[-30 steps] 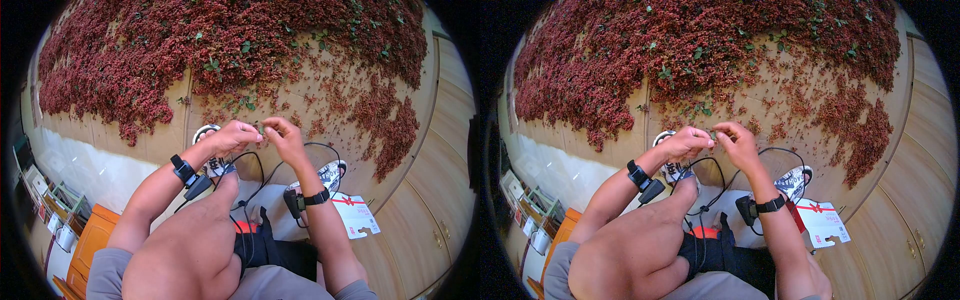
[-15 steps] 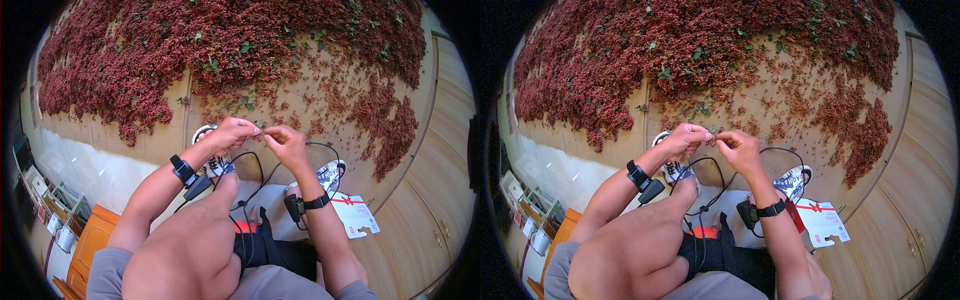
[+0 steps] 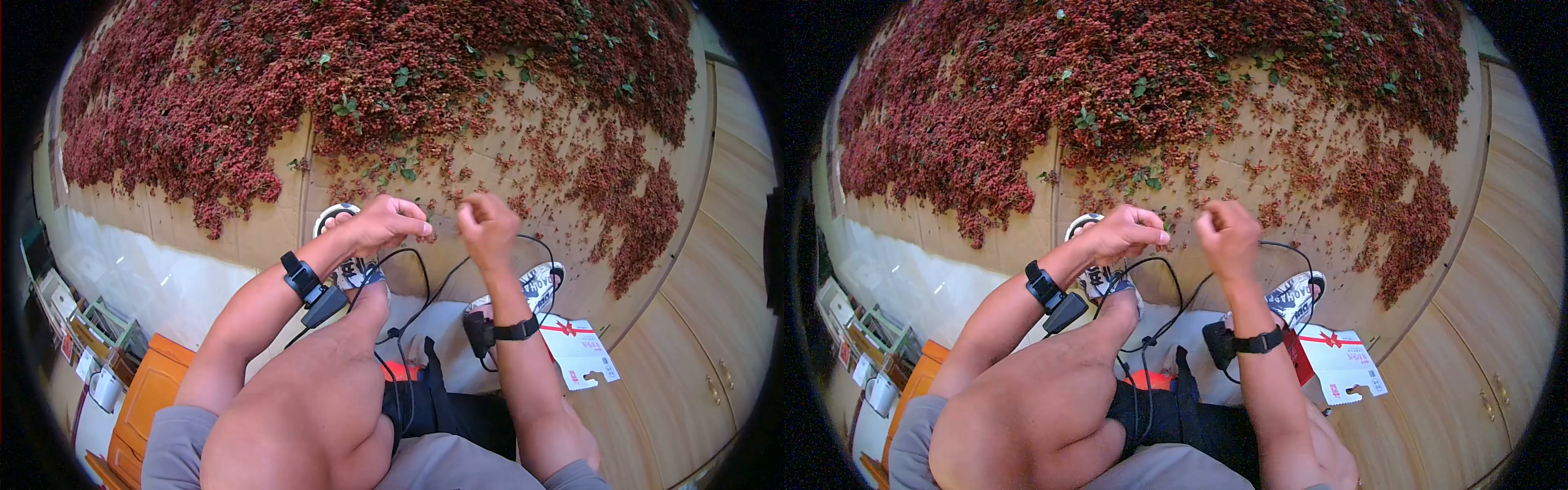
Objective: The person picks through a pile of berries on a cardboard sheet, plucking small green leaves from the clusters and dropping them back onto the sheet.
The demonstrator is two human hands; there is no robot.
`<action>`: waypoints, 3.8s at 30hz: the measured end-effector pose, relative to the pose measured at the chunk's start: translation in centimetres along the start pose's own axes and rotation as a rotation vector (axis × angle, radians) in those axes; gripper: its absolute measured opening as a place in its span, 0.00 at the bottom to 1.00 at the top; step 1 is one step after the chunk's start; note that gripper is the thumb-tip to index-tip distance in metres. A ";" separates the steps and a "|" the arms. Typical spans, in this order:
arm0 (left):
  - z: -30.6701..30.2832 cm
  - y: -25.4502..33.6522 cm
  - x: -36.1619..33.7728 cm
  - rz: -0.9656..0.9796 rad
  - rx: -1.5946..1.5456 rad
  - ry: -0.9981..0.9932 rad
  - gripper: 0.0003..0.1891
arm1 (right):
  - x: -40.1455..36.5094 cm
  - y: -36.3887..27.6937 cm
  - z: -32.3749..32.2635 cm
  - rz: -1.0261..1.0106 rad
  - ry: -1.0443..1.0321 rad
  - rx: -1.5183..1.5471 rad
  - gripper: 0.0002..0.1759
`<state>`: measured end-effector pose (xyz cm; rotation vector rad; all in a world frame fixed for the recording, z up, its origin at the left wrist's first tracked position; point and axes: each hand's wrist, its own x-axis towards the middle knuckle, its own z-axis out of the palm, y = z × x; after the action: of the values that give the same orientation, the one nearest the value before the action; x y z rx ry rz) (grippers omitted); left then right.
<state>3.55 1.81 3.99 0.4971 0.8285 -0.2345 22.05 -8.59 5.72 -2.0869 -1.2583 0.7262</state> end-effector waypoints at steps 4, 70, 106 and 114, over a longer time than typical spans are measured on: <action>-0.9 -0.3 0.1 -0.001 -0.230 -0.083 0.09 | 1.9 1.7 -2.8 0.115 0.207 -0.176 0.15; -4.0 -1.2 -1.5 0.132 -0.381 0.029 0.14 | 5.2 -0.4 6.0 -0.140 -0.018 -0.016 0.07; -1.2 0.0 -0.8 0.103 0.059 0.093 0.12 | 0.1 -2.2 1.2 0.251 -0.291 0.515 0.07; -0.9 0.1 -0.6 0.093 0.055 0.084 0.11 | -0.4 -1.9 0.6 0.175 -0.250 0.397 0.06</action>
<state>2.66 2.35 3.95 0.5984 0.8807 -0.1520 20.36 -8.15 6.75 -1.8301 -0.9623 1.2378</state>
